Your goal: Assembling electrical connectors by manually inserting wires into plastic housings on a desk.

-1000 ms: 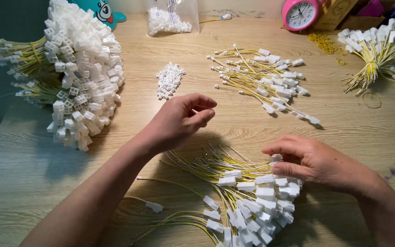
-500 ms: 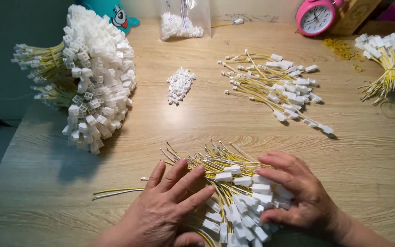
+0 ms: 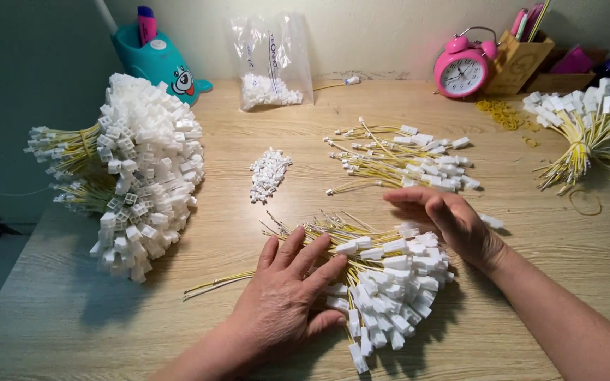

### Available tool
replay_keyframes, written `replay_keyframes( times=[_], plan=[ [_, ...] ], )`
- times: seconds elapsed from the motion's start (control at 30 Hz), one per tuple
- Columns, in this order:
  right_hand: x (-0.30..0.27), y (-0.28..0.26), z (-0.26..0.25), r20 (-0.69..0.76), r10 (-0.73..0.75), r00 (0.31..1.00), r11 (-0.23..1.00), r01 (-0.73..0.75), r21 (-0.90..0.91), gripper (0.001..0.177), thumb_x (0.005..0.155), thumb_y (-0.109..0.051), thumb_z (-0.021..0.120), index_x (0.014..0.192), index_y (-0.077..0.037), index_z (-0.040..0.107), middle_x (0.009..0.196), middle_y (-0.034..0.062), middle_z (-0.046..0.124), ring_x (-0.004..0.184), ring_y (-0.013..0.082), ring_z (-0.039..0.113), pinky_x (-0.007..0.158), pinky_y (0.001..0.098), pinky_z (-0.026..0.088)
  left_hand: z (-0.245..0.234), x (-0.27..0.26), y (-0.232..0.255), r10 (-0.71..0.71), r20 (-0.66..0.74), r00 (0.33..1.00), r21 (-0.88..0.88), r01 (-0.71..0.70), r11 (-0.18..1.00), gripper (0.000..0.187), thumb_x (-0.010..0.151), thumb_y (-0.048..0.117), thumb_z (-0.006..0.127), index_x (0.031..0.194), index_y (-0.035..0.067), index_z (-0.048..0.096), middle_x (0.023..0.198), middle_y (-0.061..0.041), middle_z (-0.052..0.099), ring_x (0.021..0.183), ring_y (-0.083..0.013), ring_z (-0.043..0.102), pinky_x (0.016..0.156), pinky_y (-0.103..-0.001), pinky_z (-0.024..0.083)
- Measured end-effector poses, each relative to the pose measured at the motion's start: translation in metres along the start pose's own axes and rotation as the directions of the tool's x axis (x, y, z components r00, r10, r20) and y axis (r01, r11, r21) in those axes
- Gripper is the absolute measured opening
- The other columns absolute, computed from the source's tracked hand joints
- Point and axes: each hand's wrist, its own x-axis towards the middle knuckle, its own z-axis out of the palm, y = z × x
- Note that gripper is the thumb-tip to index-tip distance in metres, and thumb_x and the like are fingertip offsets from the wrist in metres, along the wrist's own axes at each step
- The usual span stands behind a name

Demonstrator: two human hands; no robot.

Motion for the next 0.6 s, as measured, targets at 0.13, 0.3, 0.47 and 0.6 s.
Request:
replay_keyframes(
  times=[0.13, 0.3, 0.47, 0.6],
  plan=[
    [0.025, -0.005, -0.004, -0.055, 0.078, 0.995, 0.997, -0.078, 0.015, 0.081, 0.071, -0.062, 0.05, 0.116, 0.005, 0.065, 0.118, 0.0225, 0.07, 0.113, 0.029, 0.067, 0.103, 0.0361, 0.051, -0.004, 0.0, -0.005, -0.03, 0.03, 0.999, -0.067, 0.032, 0.997, 0.086, 0.076, 0.076, 0.056, 0.142, 0.021, 0.043, 0.151, -0.015, 0.038, 0.137, -0.0401, 0.036, 0.103, -0.061, 0.026],
    [0.01, -0.046, 0.004, -0.081, -0.071, 0.994, 0.956, 0.045, -0.291, 0.024, 0.088, -0.015, 0.063, 0.107, -0.002, 0.072, 0.106, 0.0098, 0.073, 0.099, 0.0148, 0.067, 0.088, 0.0234, 0.052, -0.041, -0.02, -0.047, -0.074, -0.105, 0.992, -0.162, 0.056, 0.985, 0.043, 0.085, 0.033, 0.067, 0.122, 0.014, 0.057, 0.119, -0.009, 0.061, 0.107, -0.0297, 0.057, 0.09, -0.047, 0.041],
    [-0.005, -0.073, 0.04, 0.124, -0.378, 0.917, 0.785, 0.389, -0.482, 0.02, 0.085, -0.013, 0.065, 0.102, -0.003, 0.071, 0.098, 0.0113, 0.074, 0.091, 0.0184, 0.071, 0.083, 0.0274, 0.057, -0.057, -0.031, -0.054, -0.102, -0.108, 0.989, -0.194, 0.08, 0.978, 0.014, 0.082, 0.016, 0.074, 0.094, 0.011, 0.071, 0.087, -0.005, 0.071, 0.072, -0.0257, 0.065, 0.067, -0.04, 0.048],
    [0.005, -0.064, 0.074, 0.309, -0.278, 0.91, 0.628, 0.415, -0.658, 0.022, 0.088, -0.027, 0.063, 0.102, -0.013, 0.072, 0.101, 0.0071, 0.073, 0.093, 0.0256, 0.068, 0.084, 0.0374, 0.053, -0.036, -0.026, -0.055, -0.159, -0.098, 0.982, -0.089, 0.15, 0.985, 0.007, 0.081, 0.025, 0.075, 0.085, 0.02, 0.072, 0.077, 0.0, 0.064, 0.069, -0.0233, 0.061, 0.065, -0.038, 0.047]
  ],
)
